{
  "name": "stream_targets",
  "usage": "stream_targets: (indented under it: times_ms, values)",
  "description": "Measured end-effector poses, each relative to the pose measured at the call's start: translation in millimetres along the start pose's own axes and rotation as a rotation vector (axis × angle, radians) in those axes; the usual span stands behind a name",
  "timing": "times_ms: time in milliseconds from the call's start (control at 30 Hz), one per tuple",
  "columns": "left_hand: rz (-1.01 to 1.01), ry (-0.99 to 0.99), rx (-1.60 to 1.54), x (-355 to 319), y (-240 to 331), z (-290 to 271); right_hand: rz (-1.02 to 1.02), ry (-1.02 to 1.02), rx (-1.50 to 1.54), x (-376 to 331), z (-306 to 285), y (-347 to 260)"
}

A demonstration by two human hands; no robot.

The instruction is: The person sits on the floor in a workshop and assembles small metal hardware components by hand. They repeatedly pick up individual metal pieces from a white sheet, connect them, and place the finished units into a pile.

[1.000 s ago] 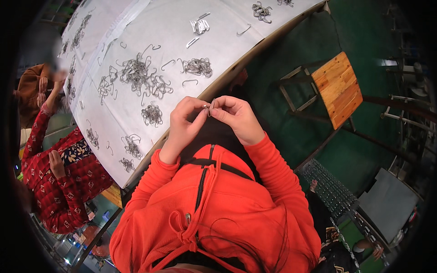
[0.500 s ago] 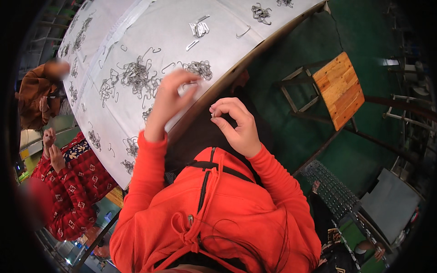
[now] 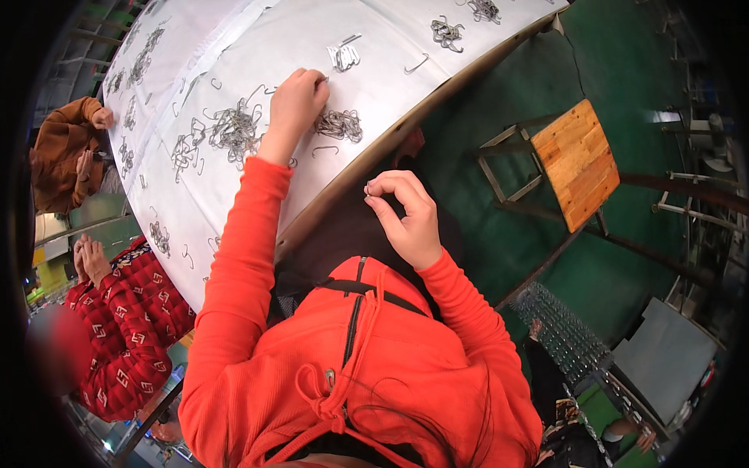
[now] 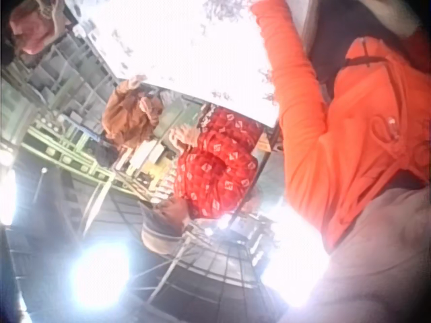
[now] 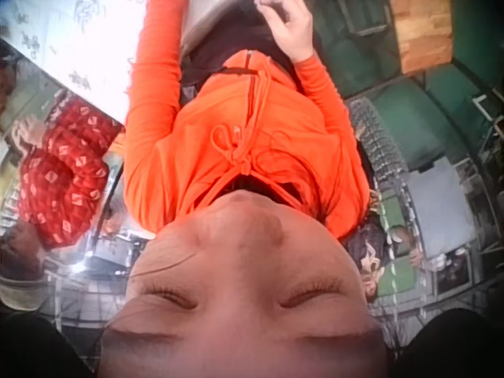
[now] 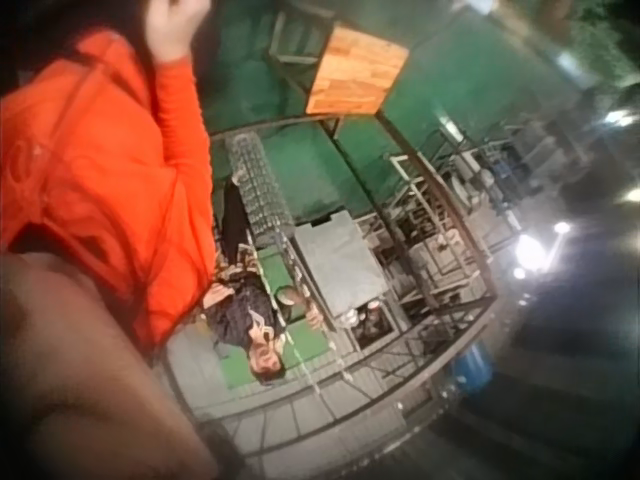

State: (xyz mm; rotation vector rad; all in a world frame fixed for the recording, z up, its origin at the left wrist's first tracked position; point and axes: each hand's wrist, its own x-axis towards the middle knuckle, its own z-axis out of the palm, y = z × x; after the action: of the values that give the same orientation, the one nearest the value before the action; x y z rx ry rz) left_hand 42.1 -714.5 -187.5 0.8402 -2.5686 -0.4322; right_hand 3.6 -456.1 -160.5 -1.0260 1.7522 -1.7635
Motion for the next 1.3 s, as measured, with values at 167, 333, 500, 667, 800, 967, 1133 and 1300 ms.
stream_targets:
  times_ms: [167,333,500,667,800,967,1133,1300]
  values:
    - [-0.391,-0.197,-1.006,-65.9,45.5,-40.8,0.024,0.005,0.017,0.3,3.5,1.5]
    - [-0.537,-0.299,-1.427,-117.7,64.8,-55.4,-0.069,-0.071,-0.102,7.2,7.9,-6.0]
    - [-0.548,-0.235,-1.466,-134.5,70.6,-62.4,-0.130,-0.110,-0.130,8.5,12.8,-7.8]
    - [-0.537,-0.188,-1.480,-142.5,68.8,-56.5,-0.160,-0.145,-0.149,6.0,13.8,-7.2]
    - [-0.510,-0.157,-1.389,-145.5,76.3,-65.1,-0.160,-0.162,-0.174,4.9,15.2,-4.5]
    - [-0.090,0.005,-0.886,-154.4,69.9,-66.5,-0.157,-0.238,-0.189,6.7,12.4,-0.3]
    - [-0.047,-0.057,-0.782,-171.0,43.3,-53.0,-0.102,-0.216,-0.192,29.5,19.3,7.7]
    - [-0.144,-0.087,-0.840,-176.0,32.1,-39.8,-0.297,-0.392,-0.426,82.2,80.5,22.2]
